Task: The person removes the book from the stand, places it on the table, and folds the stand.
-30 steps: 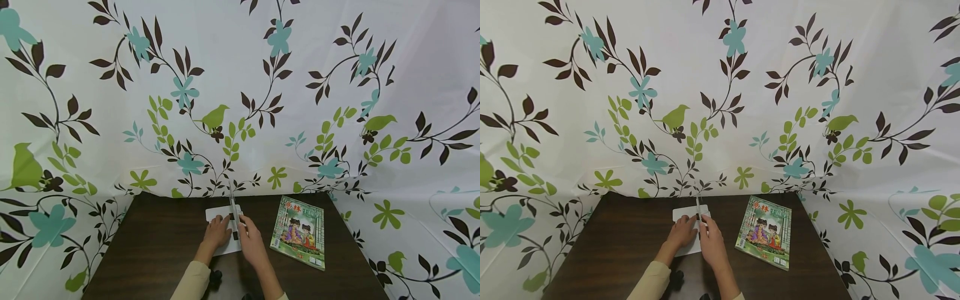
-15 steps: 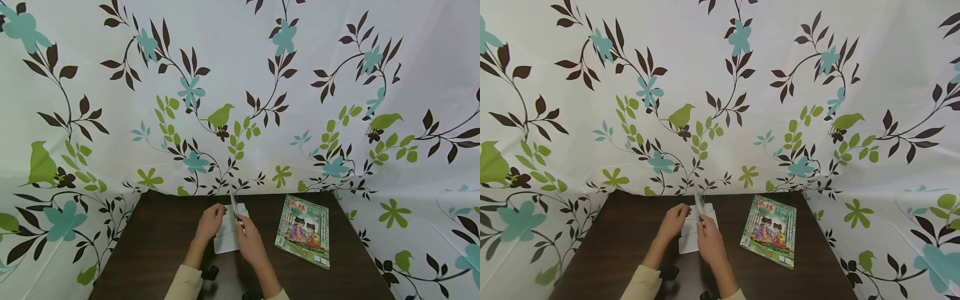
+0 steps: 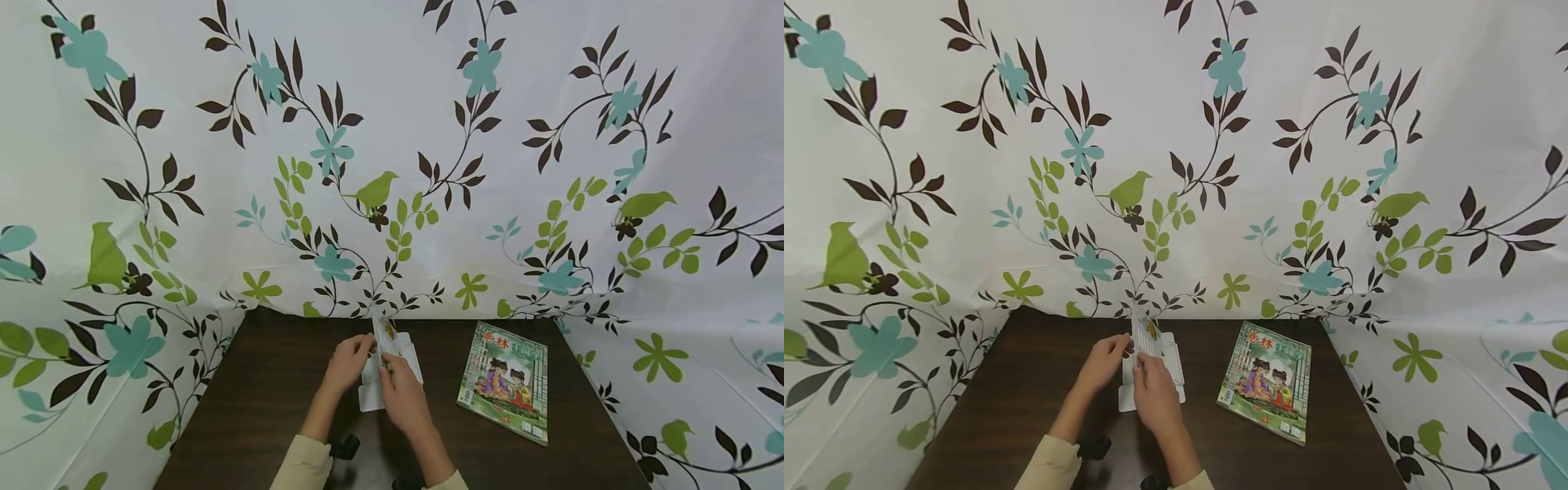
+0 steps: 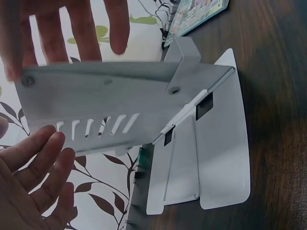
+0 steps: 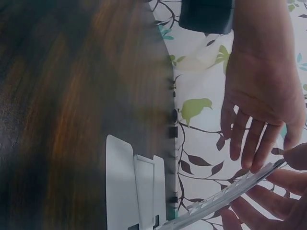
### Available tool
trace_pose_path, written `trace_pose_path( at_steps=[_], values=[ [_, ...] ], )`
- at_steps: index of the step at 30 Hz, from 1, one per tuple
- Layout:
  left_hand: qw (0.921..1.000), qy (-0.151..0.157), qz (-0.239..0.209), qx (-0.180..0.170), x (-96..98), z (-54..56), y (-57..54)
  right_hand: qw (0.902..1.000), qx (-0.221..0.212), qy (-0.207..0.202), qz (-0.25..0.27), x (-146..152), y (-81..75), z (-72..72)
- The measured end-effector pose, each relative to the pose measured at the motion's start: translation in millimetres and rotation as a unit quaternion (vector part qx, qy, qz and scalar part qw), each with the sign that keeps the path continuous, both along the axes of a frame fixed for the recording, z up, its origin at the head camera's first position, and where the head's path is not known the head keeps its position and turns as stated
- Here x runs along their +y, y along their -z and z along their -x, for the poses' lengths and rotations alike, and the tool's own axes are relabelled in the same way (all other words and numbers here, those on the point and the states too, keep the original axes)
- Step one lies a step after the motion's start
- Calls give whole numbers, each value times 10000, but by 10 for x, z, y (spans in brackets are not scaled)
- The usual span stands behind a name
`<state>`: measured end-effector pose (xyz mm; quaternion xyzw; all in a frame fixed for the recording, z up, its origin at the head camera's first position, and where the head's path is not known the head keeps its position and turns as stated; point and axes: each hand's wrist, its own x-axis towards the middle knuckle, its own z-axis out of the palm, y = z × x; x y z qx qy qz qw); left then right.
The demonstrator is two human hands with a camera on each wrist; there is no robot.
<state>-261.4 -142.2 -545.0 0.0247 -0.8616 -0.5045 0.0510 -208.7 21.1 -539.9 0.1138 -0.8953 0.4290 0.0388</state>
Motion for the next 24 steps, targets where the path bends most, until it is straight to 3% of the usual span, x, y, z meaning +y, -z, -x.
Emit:
trace_pose_path(
  at_steps=[9,24],
  values=[
    [9997,-123,213,57,-23,-106,6,9995,71,38,-302,-139,25,-66],
    [9991,-409,74,-15,-192,-208,221,9989,-171,-377,-222,-251,137,-107]
  ],
)
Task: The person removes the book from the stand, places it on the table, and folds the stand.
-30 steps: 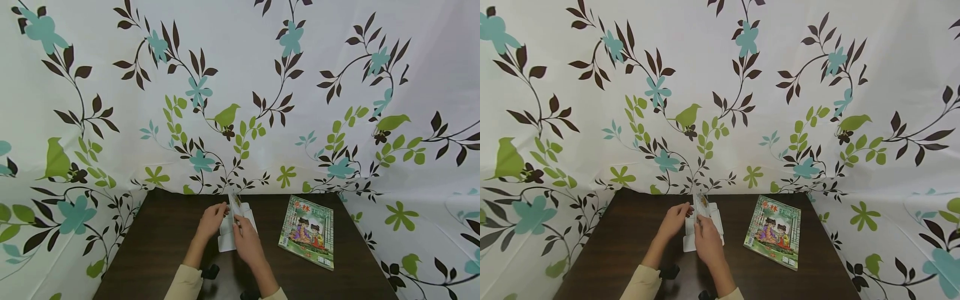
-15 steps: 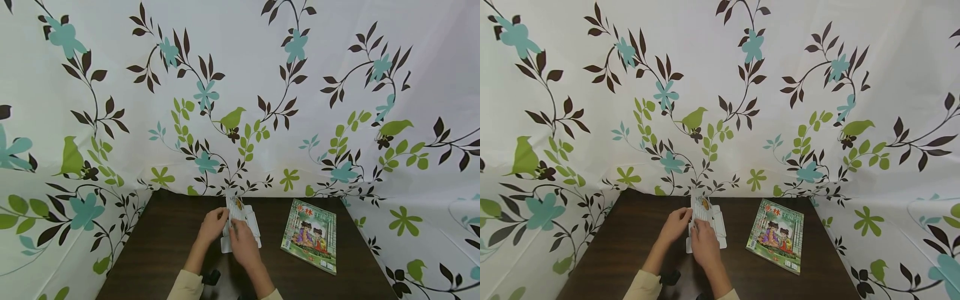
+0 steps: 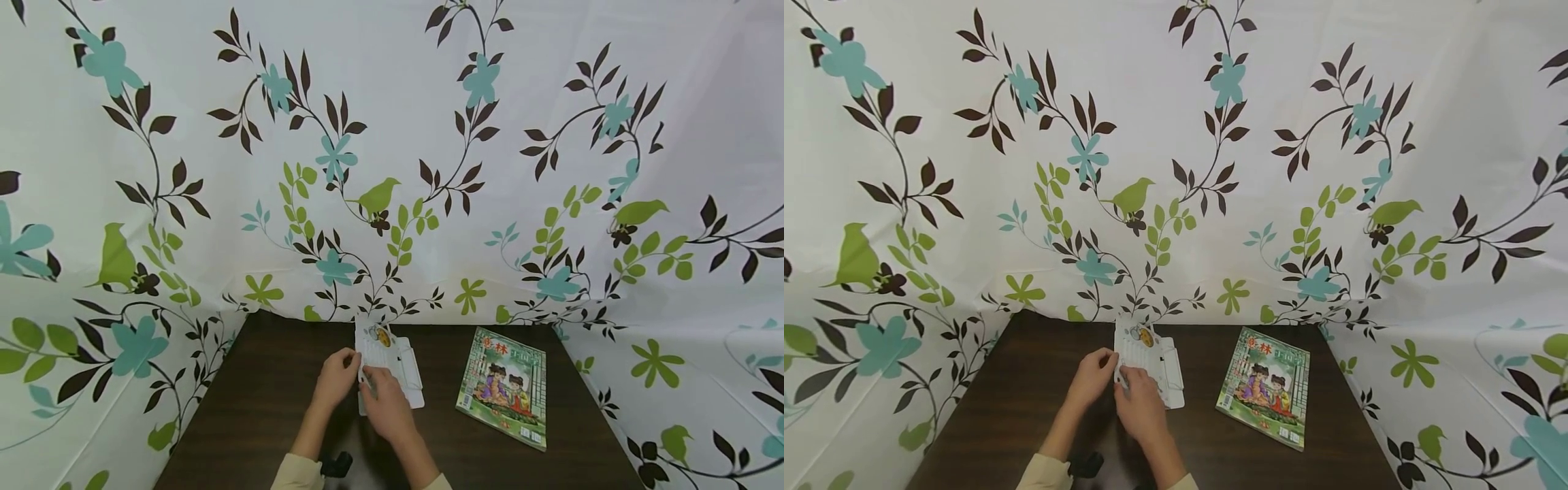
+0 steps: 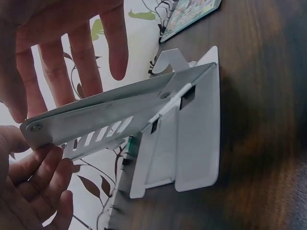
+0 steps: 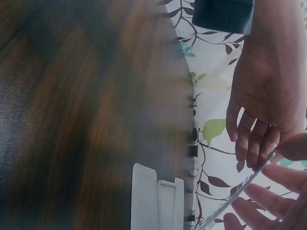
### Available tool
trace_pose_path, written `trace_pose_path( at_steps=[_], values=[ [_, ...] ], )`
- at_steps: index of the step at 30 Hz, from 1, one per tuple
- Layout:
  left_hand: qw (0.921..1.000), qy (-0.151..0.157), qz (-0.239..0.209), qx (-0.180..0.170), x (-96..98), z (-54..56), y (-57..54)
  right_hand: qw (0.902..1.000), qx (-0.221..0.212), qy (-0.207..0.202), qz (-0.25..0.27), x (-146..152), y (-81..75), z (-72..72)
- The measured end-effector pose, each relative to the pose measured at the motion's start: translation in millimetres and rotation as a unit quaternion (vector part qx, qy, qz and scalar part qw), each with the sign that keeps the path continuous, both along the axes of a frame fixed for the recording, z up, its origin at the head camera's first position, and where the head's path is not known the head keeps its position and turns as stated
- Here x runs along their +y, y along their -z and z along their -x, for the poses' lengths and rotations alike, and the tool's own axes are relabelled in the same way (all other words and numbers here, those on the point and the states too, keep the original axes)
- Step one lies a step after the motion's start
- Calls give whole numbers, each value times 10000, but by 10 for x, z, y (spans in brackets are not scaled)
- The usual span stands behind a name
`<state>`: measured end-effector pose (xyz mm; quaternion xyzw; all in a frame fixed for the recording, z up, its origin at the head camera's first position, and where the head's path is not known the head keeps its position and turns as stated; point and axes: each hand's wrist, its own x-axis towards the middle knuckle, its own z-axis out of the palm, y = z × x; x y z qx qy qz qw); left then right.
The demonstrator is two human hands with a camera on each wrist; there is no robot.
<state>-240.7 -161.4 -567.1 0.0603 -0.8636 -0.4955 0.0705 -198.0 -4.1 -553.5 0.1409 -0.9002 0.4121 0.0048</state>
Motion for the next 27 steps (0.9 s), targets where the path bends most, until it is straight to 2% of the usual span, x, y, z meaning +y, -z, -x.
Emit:
trace_pose_path(
  at_steps=[4,13,16,21,27],
  values=[
    [9997,-50,-202,-83,-76,-42,76,9991,-76,-364,-208,-22,68,15],
    [9989,-281,-239,-282,-229,-91,289,9937,-4,-961,-577,-104,187,53],
    [9988,-271,-250,-329,-277,-124,377,9915,-182,-1082,-699,-136,225,60],
    [9984,-141,-367,-401,-343,-205,464,9854,-650,-1249,-953,-182,280,40],
    [9974,-137,-356,-612,-372,-232,546,9816,-738,-1275,-1217,-239,347,23]
  ],
)
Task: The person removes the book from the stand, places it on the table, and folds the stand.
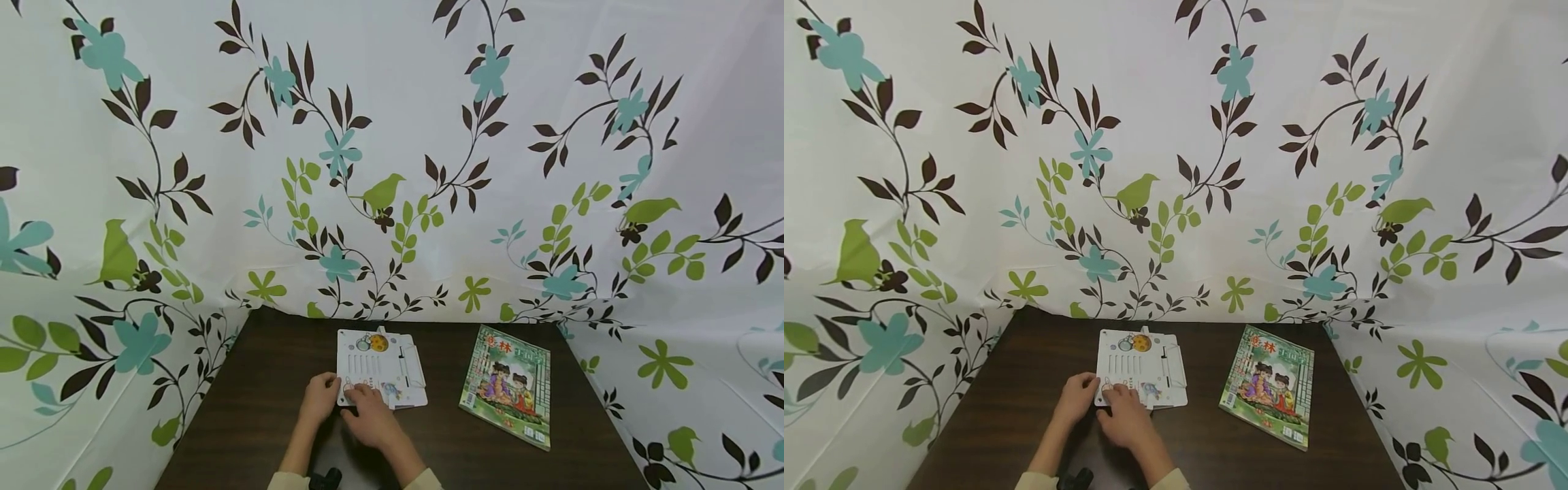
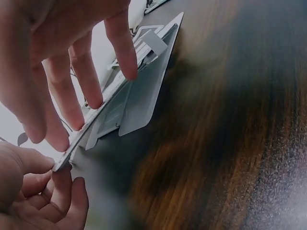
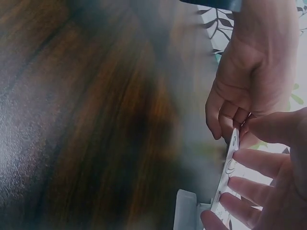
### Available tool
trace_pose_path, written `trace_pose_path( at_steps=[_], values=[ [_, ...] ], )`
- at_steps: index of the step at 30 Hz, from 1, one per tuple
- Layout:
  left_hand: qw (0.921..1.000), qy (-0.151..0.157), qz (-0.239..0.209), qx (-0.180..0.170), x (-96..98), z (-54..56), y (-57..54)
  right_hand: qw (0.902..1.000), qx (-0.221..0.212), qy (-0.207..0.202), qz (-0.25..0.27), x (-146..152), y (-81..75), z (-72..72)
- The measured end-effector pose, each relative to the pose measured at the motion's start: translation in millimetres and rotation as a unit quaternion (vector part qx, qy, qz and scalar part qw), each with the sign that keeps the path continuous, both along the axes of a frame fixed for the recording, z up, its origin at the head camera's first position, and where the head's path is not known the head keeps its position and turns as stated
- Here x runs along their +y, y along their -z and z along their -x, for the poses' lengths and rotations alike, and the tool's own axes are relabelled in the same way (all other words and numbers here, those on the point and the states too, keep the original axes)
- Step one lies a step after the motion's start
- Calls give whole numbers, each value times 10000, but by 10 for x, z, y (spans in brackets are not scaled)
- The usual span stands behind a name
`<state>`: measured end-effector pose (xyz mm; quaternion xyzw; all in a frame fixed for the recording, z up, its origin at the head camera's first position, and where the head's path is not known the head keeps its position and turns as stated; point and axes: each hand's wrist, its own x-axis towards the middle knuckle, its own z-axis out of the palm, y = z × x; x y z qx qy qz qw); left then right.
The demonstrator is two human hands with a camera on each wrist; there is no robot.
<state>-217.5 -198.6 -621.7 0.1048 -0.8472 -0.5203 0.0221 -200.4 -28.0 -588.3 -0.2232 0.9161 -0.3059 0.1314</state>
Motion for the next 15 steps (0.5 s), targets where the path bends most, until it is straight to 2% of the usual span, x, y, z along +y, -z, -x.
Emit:
trace_pose_path(
  at_steps=[7,12,15],
  values=[
    [9998,-122,89,-92,-13,-1,55,9998,8,-10,-209,-47,57,20],
    [9997,-158,169,-19,-10,-46,119,9995,-5,-29,-308,-54,101,0],
    [9995,-205,236,17,0,-57,125,9994,132,-49,-308,-50,123,-5]
  ],
)
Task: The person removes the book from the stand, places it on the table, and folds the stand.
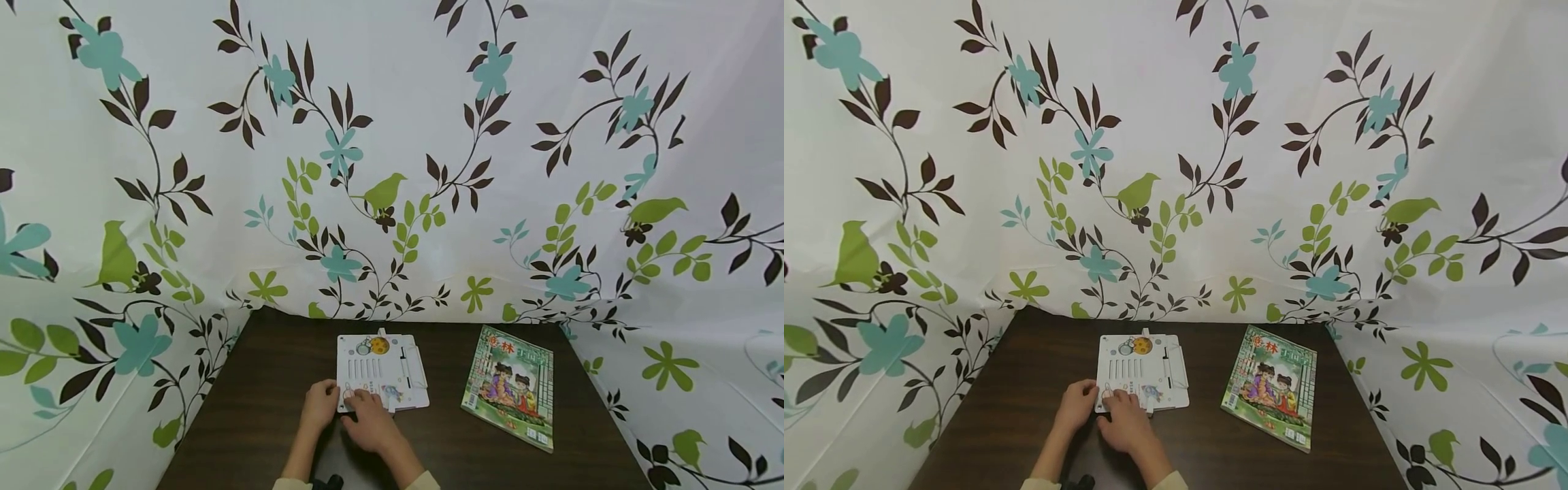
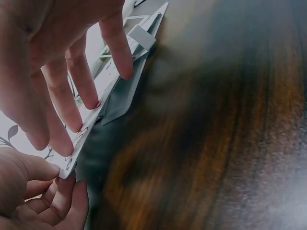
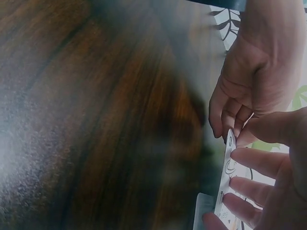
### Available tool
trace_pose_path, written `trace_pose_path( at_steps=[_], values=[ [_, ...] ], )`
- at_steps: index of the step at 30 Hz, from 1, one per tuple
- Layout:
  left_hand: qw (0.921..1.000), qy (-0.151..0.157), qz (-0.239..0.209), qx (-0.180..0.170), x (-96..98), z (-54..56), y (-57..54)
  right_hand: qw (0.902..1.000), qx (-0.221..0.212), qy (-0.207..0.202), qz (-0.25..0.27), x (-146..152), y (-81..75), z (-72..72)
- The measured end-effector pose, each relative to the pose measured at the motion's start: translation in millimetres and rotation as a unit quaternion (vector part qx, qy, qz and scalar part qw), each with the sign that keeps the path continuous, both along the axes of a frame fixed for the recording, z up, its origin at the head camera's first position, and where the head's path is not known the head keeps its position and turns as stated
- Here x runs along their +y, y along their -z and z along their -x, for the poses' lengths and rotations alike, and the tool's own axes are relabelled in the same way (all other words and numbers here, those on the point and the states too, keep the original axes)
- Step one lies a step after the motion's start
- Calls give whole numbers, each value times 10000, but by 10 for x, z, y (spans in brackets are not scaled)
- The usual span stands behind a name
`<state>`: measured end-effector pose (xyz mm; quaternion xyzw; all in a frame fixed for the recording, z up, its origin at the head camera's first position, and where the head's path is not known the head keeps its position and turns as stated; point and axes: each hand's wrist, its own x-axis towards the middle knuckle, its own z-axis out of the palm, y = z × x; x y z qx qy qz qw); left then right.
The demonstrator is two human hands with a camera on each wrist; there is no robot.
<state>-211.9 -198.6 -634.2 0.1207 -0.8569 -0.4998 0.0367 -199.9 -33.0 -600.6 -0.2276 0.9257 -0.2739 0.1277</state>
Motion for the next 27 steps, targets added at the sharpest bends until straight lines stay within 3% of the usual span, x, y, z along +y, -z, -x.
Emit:
trace_pose_path(
  at_steps=[10,11,16,18,22,25,27],
  values=[
    [9992,-175,286,203,47,-29,97,9999,59,-16,155,16,59,-26],
    [9986,-219,367,309,45,-11,172,9999,35,-6,147,16,67,-25],
    [9947,-463,709,581,55,-2,336,9998,112,3,173,25,112,-41],
    [9958,-428,674,456,67,-42,271,9995,131,1,291,38,137,-47],
    [9972,-264,671,218,107,-123,151,9929,324,-62,1139,92,184,-22],
    [9956,-321,835,265,177,-177,146,9835,551,16,1723,184,171,32],
    [9941,-348,983,291,235,-224,130,9799,742,195,1841,266,133,81]
  ],
)
